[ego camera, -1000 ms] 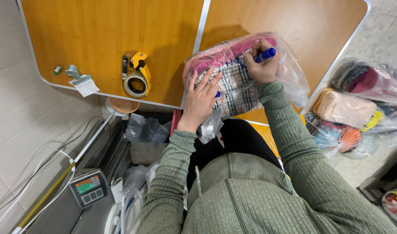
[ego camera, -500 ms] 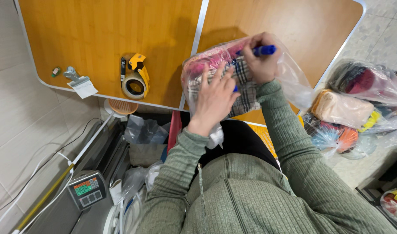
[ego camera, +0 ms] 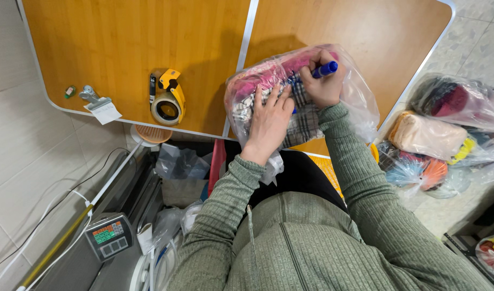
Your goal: The person folds and places several folded garments into clear plastic bags on a wooden table, then seals the bags with a tape dispenser and labels them with a marker. The person stacks the sealed packages on the floor.
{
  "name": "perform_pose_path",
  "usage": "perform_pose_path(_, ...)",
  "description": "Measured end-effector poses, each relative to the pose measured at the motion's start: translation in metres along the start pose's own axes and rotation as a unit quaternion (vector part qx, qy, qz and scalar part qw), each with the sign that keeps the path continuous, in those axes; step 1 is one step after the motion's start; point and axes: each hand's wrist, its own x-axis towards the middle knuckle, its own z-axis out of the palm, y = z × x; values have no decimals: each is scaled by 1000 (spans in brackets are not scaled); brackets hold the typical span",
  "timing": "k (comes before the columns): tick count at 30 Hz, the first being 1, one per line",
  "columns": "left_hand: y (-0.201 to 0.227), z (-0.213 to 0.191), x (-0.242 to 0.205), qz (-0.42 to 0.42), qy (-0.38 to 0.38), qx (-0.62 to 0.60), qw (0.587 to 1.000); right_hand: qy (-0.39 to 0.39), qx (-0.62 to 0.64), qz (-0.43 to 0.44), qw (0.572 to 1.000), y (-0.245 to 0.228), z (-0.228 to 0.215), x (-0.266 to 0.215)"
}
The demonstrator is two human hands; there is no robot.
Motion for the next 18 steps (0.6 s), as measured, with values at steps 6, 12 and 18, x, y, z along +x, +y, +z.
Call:
perform_pose_path(6,-1,-4,-1,-1,-4,-6,1000,37,-3,-51,998,14,2,0)
perform_pose_path(12,0,-5,-2,1,8,-16,1000,59,2,-12,998,19,1,-4)
perform_pose_path(18,-1,-2,-3,-2,4,-9,1000,101,124,4,987,21,4,-5)
